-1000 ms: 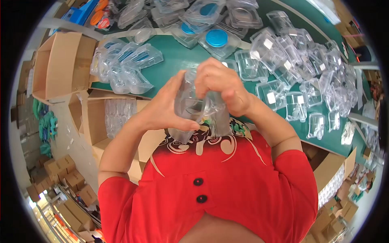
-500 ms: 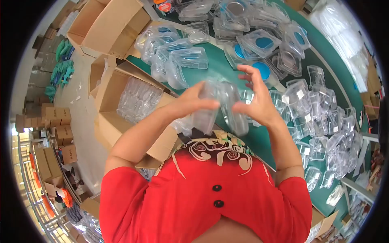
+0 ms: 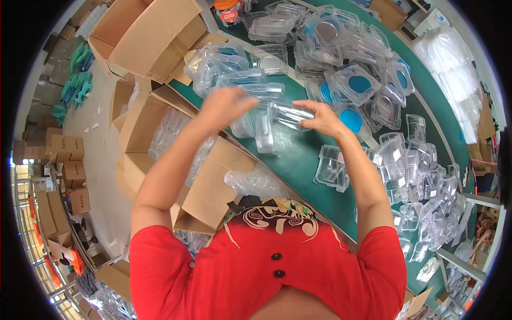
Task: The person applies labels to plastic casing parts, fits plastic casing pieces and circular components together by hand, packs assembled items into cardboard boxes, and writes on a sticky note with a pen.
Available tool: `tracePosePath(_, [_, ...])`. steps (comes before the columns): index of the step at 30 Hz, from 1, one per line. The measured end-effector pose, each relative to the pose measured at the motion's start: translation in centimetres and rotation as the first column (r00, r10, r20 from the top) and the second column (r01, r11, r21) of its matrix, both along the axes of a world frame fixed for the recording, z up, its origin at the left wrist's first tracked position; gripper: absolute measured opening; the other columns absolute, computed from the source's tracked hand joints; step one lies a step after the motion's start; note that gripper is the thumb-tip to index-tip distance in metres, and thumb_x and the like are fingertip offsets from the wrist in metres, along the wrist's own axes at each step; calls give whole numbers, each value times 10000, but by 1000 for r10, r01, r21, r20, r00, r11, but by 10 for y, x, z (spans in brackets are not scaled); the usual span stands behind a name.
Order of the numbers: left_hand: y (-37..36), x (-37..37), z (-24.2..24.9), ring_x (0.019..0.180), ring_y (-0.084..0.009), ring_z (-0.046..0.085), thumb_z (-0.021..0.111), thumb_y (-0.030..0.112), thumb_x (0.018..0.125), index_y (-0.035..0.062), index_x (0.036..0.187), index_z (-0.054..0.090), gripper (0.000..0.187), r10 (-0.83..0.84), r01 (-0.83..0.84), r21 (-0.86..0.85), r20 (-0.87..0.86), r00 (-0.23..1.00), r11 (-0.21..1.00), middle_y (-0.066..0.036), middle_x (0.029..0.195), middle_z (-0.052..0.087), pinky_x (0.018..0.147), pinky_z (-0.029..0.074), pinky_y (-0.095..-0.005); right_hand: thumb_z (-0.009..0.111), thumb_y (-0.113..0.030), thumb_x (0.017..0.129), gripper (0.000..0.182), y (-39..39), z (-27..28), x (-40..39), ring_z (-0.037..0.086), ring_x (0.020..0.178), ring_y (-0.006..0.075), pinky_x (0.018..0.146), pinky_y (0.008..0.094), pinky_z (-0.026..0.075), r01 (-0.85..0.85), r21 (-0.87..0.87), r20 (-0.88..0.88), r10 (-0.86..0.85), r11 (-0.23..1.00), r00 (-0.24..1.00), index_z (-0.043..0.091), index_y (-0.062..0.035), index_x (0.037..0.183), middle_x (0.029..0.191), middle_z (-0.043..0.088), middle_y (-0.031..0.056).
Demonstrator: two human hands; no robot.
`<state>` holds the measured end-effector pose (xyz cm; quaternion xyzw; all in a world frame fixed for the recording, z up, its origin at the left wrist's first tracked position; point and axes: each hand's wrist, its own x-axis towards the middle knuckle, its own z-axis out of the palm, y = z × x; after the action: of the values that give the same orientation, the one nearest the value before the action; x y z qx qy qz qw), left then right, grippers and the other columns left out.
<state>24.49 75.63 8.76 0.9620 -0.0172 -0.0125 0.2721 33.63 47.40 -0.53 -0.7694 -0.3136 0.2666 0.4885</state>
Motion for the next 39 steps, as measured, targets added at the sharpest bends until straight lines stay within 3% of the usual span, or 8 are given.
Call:
tracePosePath(2, [58, 30, -18, 1027, -328, 609, 693, 383, 802, -34, 1116, 623, 526, 47, -51, 21, 188, 981, 998, -225, 1117, 628, 867, 479, -376, 713, -108, 688, 504, 17, 1, -1, 552, 1057, 292, 943, 338, 428, 58, -39, 412, -36, 998, 910, 578, -46, 1169, 1103, 593, 145])
tracePosePath(5, [140, 83, -42, 1217, -417, 432, 754, 353, 730, 36, 1292, 473, 703, 6, -102, 270, 334, 942, 957, -275, 1361, 401, 983, 398, -435, 742, -240, 710, 505, 41, 43, -41, 519, 1087, 318, 961, 356, 411, 421, -32, 887, -169, 906, 430, 573, 1, 1121, 1090, 579, 176])
tracePosePath(9, [182, 138, -62, 1349, -471, 247, 814, 375, 645, 187, 1476, 217, 1041, 154, -176, 296, 95, 983, 939, -327, 1476, 159, 1075, 310, -457, 745, -370, 738, 643, 62, 44, -94, 603, 941, 372, 809, 421, 486, 355, -345, 437, -186, 869, 880, 514, 39, 1177, 1075, 600, 217])
tracePosePath(14, [187, 166, -79, 1301, -426, 365, 795, 327, 641, 200, 1471, 218, 1019, 86, -31, 208, -263, 961, 978, -274, 1447, 276, 1043, 376, -414, 745, -489, 700, 781, 130, 53, -95, 634, 847, 389, 733, 460, 500, 389, -285, 464, -229, 876, 856, 491, 33, 1222, 1092, 586, 281])
tracePosePath(20, [134, 105, -59, 1093, -380, 555, 684, 314, 705, 131, 1381, 321, 788, 236, -154, 325, -231, 944, 933, -233, 1240, 495, 898, 475, -444, 807, -543, 552, 662, 151, 40, -92, 501, 877, 329, 789, 436, 360, 484, -461, 687, -46, 743, 725, 616, -45, 945, 878, 523, 153])
tracePosePath(28, [101, -6, -77, 1109, -378, 555, 657, 348, 704, 36, 1328, 383, 750, 403, -392, 99, -129, 906, 915, -212, 1269, 533, 895, 455, -471, 861, -411, 456, 580, 87, 43, -98, 501, 930, 325, 812, 438, 361, 263, -332, 706, 53, 906, 706, 603, -70, 848, 928, 556, 118])
tracePosePath(30, [86, -56, -89, 935, -371, 631, 706, 294, 660, 27, 1059, 533, 510, 511, -511, 55, 15, 859, 858, -193, 1010, 645, 776, 503, -470, 876, -362, 447, 551, 76, 49, -117, 478, 880, 328, 775, 427, 358, 145, -329, 698, 137, 933, 703, 585, -63, 807, 885, 532, 129])
tracePosePath(39, [-7, -337, -78, 1031, -380, 589, 705, 331, 679, 62, 1226, 439, 665, 929, -966, -34, -266, 256, 256, -209, 1134, 573, 861, 473, -470, 869, -277, 474, 556, 85, 92, -229, 485, 1021, 333, 1064, 525, 256, -400, -511, 640, 647, 761, 415, 550, -74, 881, 1021, 529, 119])
